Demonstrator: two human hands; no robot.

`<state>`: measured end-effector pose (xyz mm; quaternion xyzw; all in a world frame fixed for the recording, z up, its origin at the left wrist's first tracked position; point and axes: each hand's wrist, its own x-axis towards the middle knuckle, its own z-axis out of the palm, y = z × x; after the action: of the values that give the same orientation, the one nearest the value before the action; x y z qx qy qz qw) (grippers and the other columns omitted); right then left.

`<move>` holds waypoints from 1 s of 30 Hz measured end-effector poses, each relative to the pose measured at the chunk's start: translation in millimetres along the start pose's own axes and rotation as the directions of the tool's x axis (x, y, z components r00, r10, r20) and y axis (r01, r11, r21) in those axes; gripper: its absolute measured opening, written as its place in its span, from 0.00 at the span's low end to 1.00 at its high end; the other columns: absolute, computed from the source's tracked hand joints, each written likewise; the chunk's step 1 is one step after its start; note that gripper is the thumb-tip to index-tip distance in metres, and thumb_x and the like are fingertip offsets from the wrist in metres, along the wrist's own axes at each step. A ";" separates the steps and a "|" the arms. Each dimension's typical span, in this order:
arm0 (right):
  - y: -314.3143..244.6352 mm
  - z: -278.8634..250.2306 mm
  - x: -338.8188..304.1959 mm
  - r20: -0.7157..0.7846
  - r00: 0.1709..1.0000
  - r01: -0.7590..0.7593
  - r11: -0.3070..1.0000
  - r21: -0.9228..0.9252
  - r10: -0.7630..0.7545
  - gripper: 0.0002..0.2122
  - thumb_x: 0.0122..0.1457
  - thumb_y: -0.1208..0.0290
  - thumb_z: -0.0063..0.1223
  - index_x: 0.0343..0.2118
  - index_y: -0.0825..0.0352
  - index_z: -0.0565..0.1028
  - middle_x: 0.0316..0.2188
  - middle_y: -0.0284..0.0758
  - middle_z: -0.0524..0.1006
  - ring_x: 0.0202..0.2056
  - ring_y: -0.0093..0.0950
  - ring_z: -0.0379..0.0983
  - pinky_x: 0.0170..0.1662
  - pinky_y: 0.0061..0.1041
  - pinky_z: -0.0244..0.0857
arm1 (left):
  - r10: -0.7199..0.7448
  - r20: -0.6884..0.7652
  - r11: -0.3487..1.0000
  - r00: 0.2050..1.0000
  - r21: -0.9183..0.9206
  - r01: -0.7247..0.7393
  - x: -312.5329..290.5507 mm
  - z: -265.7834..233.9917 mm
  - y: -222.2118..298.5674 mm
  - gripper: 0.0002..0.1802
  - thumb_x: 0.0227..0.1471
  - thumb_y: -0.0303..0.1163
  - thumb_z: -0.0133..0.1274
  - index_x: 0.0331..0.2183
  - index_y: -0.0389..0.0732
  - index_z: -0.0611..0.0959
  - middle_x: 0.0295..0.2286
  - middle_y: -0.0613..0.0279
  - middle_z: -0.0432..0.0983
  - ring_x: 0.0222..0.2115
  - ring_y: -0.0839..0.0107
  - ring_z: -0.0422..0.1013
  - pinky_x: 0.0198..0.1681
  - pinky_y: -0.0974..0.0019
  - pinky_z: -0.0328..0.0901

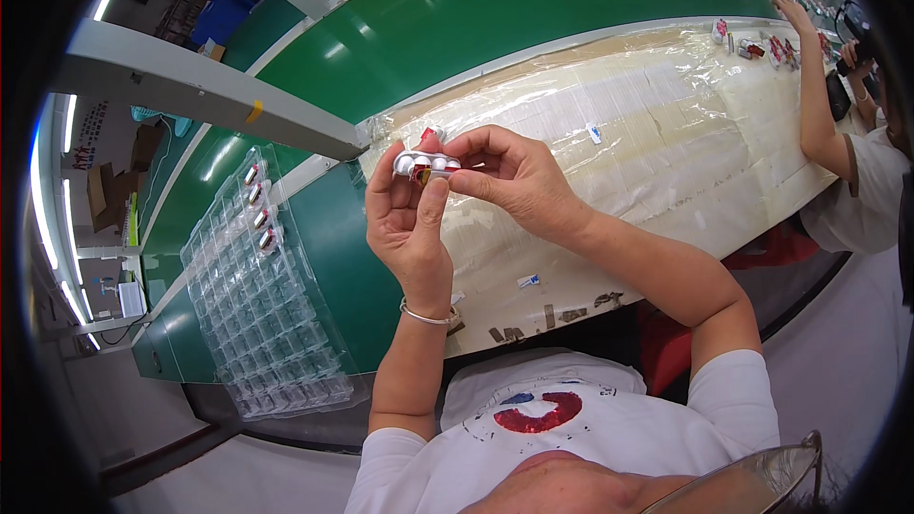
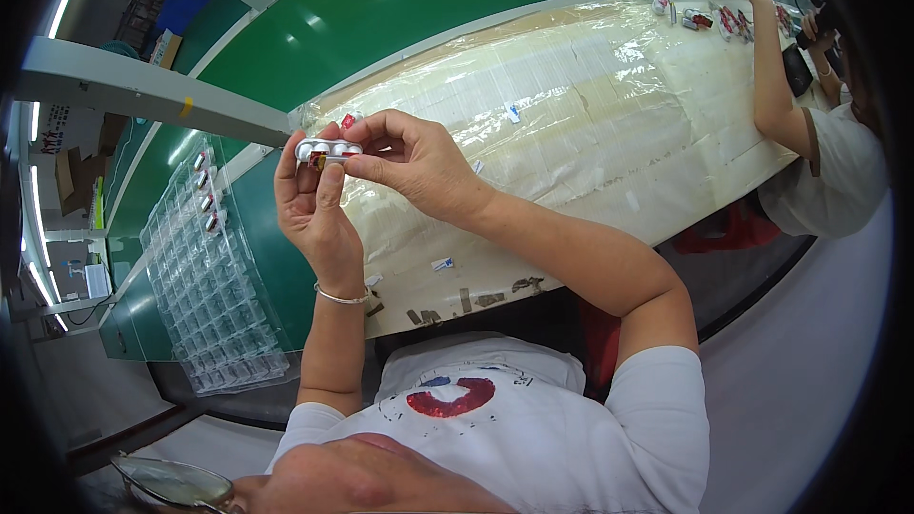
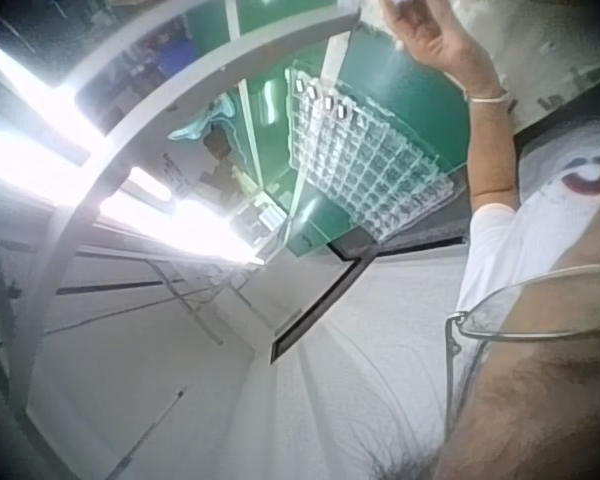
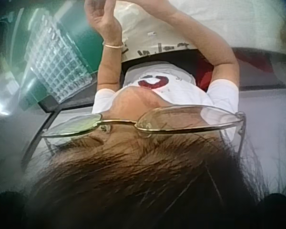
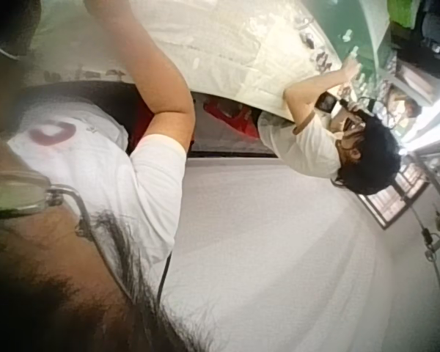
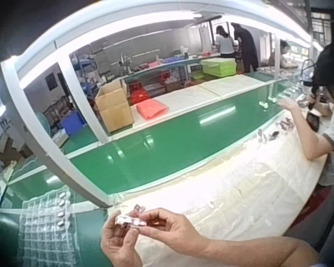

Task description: The person sits at a green assembly table and repeatedly picks up small cylindrical batteries and red-and-white plastic holders. They insert the batteries into the holders, align the components, and place the finished units into a clear plastic grid tray. The process is repeated continuously throughout the clip.

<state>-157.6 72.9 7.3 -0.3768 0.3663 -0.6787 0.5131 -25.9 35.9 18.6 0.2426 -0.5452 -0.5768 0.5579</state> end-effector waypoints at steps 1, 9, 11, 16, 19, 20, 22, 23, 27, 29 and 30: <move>2.0 -0.1 0.2 -0.009 1.000 -0.014 1.000 0.006 0.014 0.15 0.57 0.73 0.62 0.45 0.73 0.73 0.39 0.35 0.77 0.41 0.21 0.75 0.48 0.19 0.72 | -0.018 -0.007 1.000 1.000 0.015 0.018 0.4 -0.3 -0.4 0.26 0.56 0.20 0.53 0.56 0.34 0.68 0.49 0.40 0.73 0.50 0.61 0.72 0.56 0.60 0.66; 6.0 -3.6 6.1 -0.066 0.969 -0.224 0.959 0.176 0.238 0.12 0.63 0.70 0.54 0.46 0.70 0.72 0.41 0.35 0.76 0.43 0.22 0.74 0.52 0.25 0.72 | -0.216 0.058 0.946 0.975 -0.234 0.223 10.9 -7.2 -5.0 0.27 0.59 0.22 0.50 0.59 0.36 0.67 0.51 0.50 0.73 0.51 0.68 0.70 0.55 0.66 0.65; 6.0 -5.8 7.5 -0.053 0.955 -0.268 0.925 0.268 0.292 0.12 0.65 0.67 0.52 0.45 0.70 0.72 0.39 0.35 0.76 0.41 0.22 0.75 0.50 0.24 0.73 | -0.212 0.005 0.955 0.977 -0.213 0.208 10.4 -6.5 -8.6 0.24 0.61 0.24 0.48 0.59 0.35 0.67 0.50 0.52 0.73 0.50 0.67 0.71 0.53 0.66 0.67; 3.8 -9.6 7.0 0.053 0.933 -0.354 0.881 0.314 0.356 0.14 0.67 0.61 0.47 0.43 0.69 0.72 0.37 0.33 0.77 0.38 0.22 0.76 0.49 0.24 0.73 | -0.254 -0.020 0.951 0.967 -0.188 0.246 11.3 -11.4 -15.9 0.21 0.62 0.25 0.47 0.56 0.35 0.71 0.47 0.57 0.75 0.46 0.71 0.73 0.50 0.67 0.69; 4.4 -11.1 6.9 0.058 0.936 -0.348 0.888 0.301 0.348 0.13 0.67 0.61 0.47 0.43 0.68 0.72 0.38 0.33 0.77 0.38 0.21 0.76 0.49 0.24 0.73 | -0.268 -0.023 0.947 0.963 -0.188 0.260 10.9 -12.5 -17.1 0.20 0.61 0.26 0.48 0.54 0.35 0.73 0.47 0.57 0.75 0.46 0.71 0.73 0.50 0.68 0.69; 4.3 -11.3 7.1 0.062 0.938 -0.345 0.891 0.297 0.342 0.13 0.67 0.62 0.47 0.43 0.68 0.72 0.38 0.33 0.77 0.38 0.21 0.76 0.49 0.24 0.73 | -0.263 -0.023 0.949 0.965 -0.188 0.254 10.8 -12.6 -16.8 0.19 0.62 0.26 0.48 0.54 0.35 0.73 0.47 0.57 0.75 0.45 0.71 0.73 0.50 0.68 0.69; 3.3 -11.2 6.9 0.061 0.941 -0.336 0.894 0.298 0.333 0.13 0.67 0.62 0.47 0.43 0.68 0.72 0.39 0.33 0.77 0.38 0.21 0.76 0.49 0.24 0.73 | -0.259 -0.019 0.949 0.966 -0.190 0.250 10.6 -13.3 -16.4 0.19 0.62 0.26 0.48 0.54 0.35 0.73 0.47 0.57 0.75 0.46 0.70 0.73 0.50 0.67 0.69; 2.4 -11.0 6.9 0.060 0.943 -0.331 0.896 0.298 0.328 0.13 0.67 0.62 0.48 0.43 0.68 0.72 0.39 0.33 0.77 0.38 0.21 0.76 0.49 0.24 0.73 | -0.260 -0.015 0.948 0.965 -0.194 0.252 10.9 -13.6 -15.9 0.19 0.62 0.26 0.47 0.54 0.35 0.73 0.47 0.56 0.75 0.46 0.70 0.73 0.50 0.67 0.69; 0.9 -10.7 6.8 0.035 0.946 -0.319 0.908 0.271 0.322 0.12 0.66 0.65 0.49 0.45 0.68 0.72 0.39 0.33 0.77 0.40 0.22 0.76 0.50 0.24 0.73 | -0.267 0.001 0.946 0.964 -0.189 0.262 11.2 -14.6 -14.0 0.20 0.62 0.27 0.47 0.55 0.35 0.72 0.49 0.53 0.74 0.49 0.67 0.72 0.54 0.65 0.68; -0.2 -9.9 6.7 0.015 0.950 -0.306 0.917 0.257 0.313 0.11 0.65 0.67 0.51 0.45 0.68 0.73 0.40 0.34 0.77 0.40 0.23 0.76 0.50 0.25 0.72 | -0.302 0.017 0.922 0.953 -0.250 0.296 12.2 -9.9 -7.6 0.21 0.61 0.27 0.49 0.55 0.35 0.71 0.50 0.51 0.73 0.51 0.65 0.71 0.55 0.65 0.67; -0.2 -9.0 6.5 -0.003 0.958 -0.277 0.933 0.228 0.285 0.12 0.63 0.67 0.54 0.44 0.69 0.73 0.39 0.34 0.77 0.40 0.23 0.76 0.50 0.24 0.72 | -0.318 0.026 0.908 0.948 -0.279 0.312 12.5 -7.6 -5.3 0.22 0.61 0.27 0.49 0.55 0.35 0.70 0.51 0.50 0.73 0.52 0.64 0.70 0.56 0.64 0.67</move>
<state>-166.8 67.5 4.3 -0.2477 0.3461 -0.6420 0.6377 -24.4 20.7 15.7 0.2519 -0.4062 -0.7278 0.4917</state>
